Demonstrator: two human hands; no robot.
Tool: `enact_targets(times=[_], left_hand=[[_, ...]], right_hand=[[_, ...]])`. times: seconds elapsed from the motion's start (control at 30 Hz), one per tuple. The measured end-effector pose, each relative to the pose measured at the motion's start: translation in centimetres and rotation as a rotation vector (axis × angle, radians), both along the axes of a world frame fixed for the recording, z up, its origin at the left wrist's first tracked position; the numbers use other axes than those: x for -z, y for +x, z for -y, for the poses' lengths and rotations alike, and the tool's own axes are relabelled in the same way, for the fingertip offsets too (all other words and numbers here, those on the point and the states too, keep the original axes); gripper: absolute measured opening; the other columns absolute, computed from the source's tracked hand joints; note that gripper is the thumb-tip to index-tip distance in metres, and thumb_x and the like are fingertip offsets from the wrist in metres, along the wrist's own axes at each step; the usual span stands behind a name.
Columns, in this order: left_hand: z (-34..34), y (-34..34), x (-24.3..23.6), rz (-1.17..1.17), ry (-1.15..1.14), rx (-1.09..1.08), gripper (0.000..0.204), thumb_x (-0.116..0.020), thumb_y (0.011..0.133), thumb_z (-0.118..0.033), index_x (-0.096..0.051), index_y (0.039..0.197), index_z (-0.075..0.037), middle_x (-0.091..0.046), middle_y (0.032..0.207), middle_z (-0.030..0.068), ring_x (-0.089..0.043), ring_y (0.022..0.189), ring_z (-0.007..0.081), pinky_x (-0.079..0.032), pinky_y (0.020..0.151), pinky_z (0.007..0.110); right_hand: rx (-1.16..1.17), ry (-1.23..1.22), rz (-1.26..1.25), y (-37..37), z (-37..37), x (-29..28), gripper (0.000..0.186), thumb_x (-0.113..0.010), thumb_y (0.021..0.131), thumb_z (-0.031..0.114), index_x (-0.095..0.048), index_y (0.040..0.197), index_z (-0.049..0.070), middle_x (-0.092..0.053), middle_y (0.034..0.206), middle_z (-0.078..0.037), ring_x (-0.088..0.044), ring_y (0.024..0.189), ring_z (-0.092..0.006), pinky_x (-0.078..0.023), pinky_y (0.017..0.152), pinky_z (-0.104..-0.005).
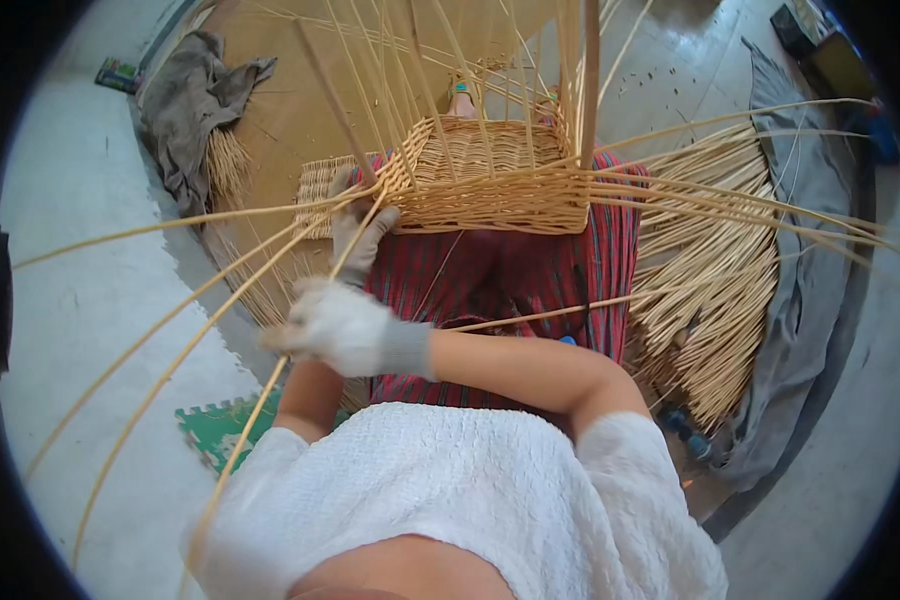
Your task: The person sits on the floor and weaves a basket using thin wooden strips. They interlace the strips by hand, occasionally using a hammer to secure the structure. The basket gradually takes shape as the person continues to weave.
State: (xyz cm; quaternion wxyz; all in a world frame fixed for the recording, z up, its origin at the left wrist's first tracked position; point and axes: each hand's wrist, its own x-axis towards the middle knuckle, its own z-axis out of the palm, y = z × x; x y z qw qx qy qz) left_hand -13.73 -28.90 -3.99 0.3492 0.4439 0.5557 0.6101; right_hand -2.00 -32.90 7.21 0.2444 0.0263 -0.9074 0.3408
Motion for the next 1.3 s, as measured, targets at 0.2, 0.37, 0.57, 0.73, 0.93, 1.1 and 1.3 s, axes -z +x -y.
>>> enact_targets(times=[0.2,0.37,0.57,0.73,0.93,1.1,1.3], left_hand=[[-2.0,-6.6,-1.8,-0.046,-0.378,0.523,0.042,-0.087,0.08,-0.011,-0.053,0.105,-0.013,-0.058,0.083,-0.0014,-0.059,0.063,0.0125,-0.052,0.053,0.027],[-1.8,-5.8,-0.4,-0.245,-0.165,0.322,0.044,-0.087,0.081,-0.017,-0.056,0.111,-0.01,-0.058,0.089,0.0002,-0.059,0.073,0.0108,-0.054,0.064,0.027],[4.3,2.8,2.2,-0.412,-0.044,-0.111,0.047,-0.067,0.095,-0.007,-0.052,0.139,-0.014,-0.064,0.113,0.0107,-0.067,0.097,0.0191,-0.057,0.083,0.032],[-2.7,1.7,-5.6,0.063,-0.605,0.387,0.052,-0.049,0.102,-0.006,-0.044,0.152,-0.021,-0.066,0.129,0.0186,-0.07,0.08,0.0255,-0.057,0.075,0.036],[-5.5,3.3,3.7,-0.659,0.067,-0.061,0.022,-0.054,0.105,-0.014,-0.058,0.126,-0.014,-0.072,0.096,0.0131,-0.066,0.056,0.0158,-0.054,0.047,0.032],[-3.0,2.9,-5.2,0.11,-0.684,0.241,0.02,-0.054,0.105,-0.015,-0.06,0.125,-0.012,-0.064,0.081,0.0051,-0.067,0.079,0.0185,-0.056,0.08,0.032],[-4.0,3.4,-1.0,-0.011,-0.363,0.158,0.03,-0.064,0.101,-0.035,-0.065,0.112,-0.007,-0.061,0.068,0.0007,-0.06,0.055,0.0161,-0.057,0.061,0.032]], right_hand=[[0.482,-0.126,-0.199,2.0,-6.7,-1.6,0.02,-0.057,0.081,0.004,-0.066,0.099,0.009,-0.067,0.087,-0.014,-0.067,0.078,-0.0322,-0.056,0.065,-0.0428],[0.881,-1.056,-0.573,12.6,-15.1,8.3,0.018,-0.052,0.106,0.01,-0.05,0.124,0.01,-0.07,0.102,-0.01,-0.072,0.095,-0.025,-0.06,0.082,-0.0384],[0.845,-1.211,-0.673,13.2,-14.5,8.3,0.017,-0.051,0.108,0.014,-0.049,0.124,0.017,-0.069,0.1,-0.01,-0.072,0.096,-0.0245,-0.06,0.081,-0.0392],[0.925,-0.863,-0.373,11.7,-13.7,5.7,0.022,-0.052,0.104,0.008,-0.054,0.126,0.012,-0.067,0.105,-0.01,-0.072,0.093,-0.023,-0.061,0.077,-0.0339],[0.873,0.291,-0.145,-0.3,-22.7,-0.3,0.044,-0.052,0.096,0.003,-0.056,0.14,0.009,-0.054,0.143,-0.02,-0.063,0.118,-0.0276,-0.051,0.099,-0.0413],[0.759,-0.493,-0.49,9.1,-16.9,5.8,0.039,-0.049,0.105,0.019,-0.046,0.142,0.006,-0.065,0.092,-0.011,-0.064,0.083,-0.0205,-0.057,0.089,-0.0412],[0.968,-0.798,-0.603,13.9,-12.2,8.6,0.025,-0.044,0.111,0.03,-0.048,0.123,0.009,-0.061,0.09,-0.01,-0.068,0.085,-0.0236,-0.058,0.089,-0.0448]])
